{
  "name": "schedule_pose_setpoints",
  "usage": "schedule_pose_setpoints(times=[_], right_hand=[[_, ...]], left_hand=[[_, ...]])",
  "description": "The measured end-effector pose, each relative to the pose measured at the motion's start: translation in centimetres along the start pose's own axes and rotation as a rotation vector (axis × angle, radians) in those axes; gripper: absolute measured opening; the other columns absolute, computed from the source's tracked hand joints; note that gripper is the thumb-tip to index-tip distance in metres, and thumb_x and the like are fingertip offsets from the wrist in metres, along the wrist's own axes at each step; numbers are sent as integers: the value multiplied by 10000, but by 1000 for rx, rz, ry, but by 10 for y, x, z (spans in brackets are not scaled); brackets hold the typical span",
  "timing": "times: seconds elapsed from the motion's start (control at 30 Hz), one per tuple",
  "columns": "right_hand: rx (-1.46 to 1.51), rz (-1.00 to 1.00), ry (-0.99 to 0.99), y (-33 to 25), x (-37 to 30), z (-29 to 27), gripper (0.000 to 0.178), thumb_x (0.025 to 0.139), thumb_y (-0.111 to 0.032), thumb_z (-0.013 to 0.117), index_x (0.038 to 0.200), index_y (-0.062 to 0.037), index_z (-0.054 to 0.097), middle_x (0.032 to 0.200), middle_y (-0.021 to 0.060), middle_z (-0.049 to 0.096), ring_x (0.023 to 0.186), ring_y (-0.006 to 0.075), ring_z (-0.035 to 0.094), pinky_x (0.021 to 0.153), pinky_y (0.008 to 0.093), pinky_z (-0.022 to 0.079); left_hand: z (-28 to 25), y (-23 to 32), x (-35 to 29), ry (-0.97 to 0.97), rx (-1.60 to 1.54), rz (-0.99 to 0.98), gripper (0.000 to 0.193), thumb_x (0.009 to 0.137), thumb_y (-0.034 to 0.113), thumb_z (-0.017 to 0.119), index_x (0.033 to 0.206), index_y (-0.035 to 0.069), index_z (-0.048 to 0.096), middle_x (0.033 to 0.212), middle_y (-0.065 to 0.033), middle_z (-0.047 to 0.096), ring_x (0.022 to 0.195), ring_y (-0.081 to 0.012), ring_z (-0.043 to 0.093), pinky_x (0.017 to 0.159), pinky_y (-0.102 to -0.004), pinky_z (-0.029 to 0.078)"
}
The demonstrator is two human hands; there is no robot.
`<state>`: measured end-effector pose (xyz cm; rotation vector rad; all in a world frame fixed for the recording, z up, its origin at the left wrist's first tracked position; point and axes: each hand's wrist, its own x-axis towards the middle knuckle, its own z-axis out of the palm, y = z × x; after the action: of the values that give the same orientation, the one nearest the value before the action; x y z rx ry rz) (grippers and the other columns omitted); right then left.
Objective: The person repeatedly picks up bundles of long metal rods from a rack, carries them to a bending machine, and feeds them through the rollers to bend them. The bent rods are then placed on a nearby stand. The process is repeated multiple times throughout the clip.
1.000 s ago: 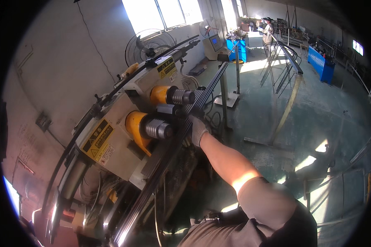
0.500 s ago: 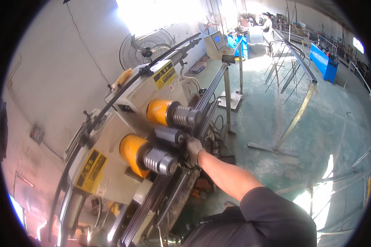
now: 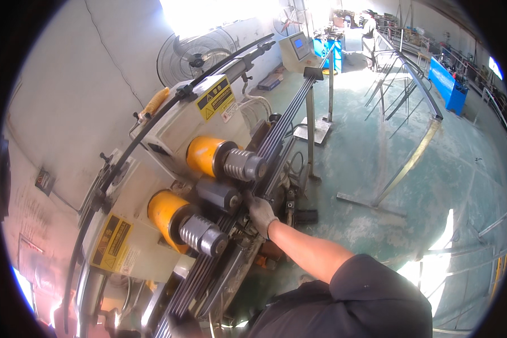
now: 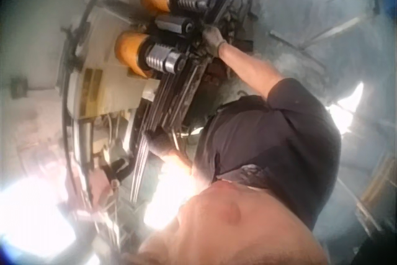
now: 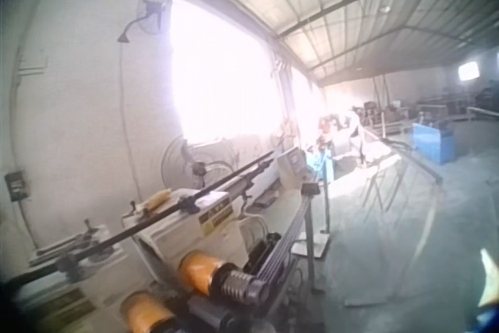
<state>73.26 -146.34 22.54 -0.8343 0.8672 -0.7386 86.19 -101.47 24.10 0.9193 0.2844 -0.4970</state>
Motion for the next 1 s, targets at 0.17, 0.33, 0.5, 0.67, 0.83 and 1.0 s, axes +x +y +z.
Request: schedule_pose_setpoints(times=[0.17, 0.33, 0.5, 0.67, 0.83, 1.0], right_hand=[[-100, -62, -43, -11, -10, -25, 572, 1159, -493, 622, 1316, 41, 751, 1138, 59, 774, 981, 130, 683, 905, 333, 547], [-208, -68, -19, -11, -28, -46, 491, 1148, -404, 637, 1327, 40, 749, 1151, 67, 782, 1071, 137, 689, 979, 350, 550], [-390, -474, -47, 36, -31, -82, 396, 1146, -286, 556, 1302, 19, 753, 1262, 235, 788, 1125, 367, 740, 1025, 458, 549], [-841, -379, -75, 104, -11, -138, 478, 1133, -301, 664, 1497, 9, 659, 1456, 175, 720, 1267, 301, 699, 1122, 414, 528], [-653, 10, 31, 167, -17, -218, 386, 1127, -403, 691, 1208, -29, 744, 955, 6, 702, 784, 108, 616, 676, 302, 475], [-514, 240, -77, 284, -17, -317, 258, 1122, -315, 676, 1041, -73, 712, 852, 54, 716, 655, 158, 634, 570, 324, 469]], left_hand=[[-71, 28, 39, -185, 690, 404, 504, 1165, 372, 597, 1377, -73, 703, 1158, -221, 806, 1055, -285, 796, 982, -373, 651], [-15, 4, 18, 109, 177, 221, 473, 1136, 422, 649, 1136, -43, 737, 959, -150, 734, 849, -235, 689, 814, -356, 598], [34, -16, -7, 10, 290, 319, 378, 1075, 257, 733, 1360, 10, 718, 1280, -182, 780, 1125, -393, 761, 957, -503, 630], [-1, -28, 2, -93, 249, 403, 394, 1132, 301, 662, 1372, -11, 691, 1325, -198, 752, 1208, -380, 714, 1064, -528, 581], [-43, 11, 5, -62, -393, 283, 416, 1177, 330, 603, 1376, -28, 676, 1356, -208, 730, 1277, -369, 671, 1150, -552, 540], [-137, 110, -1, 142, -469, 342, 303, 1155, 290, 620, 1237, 15, 721, 1182, -163, 760, 1152, -358, 701, 1076, -554, 559]])
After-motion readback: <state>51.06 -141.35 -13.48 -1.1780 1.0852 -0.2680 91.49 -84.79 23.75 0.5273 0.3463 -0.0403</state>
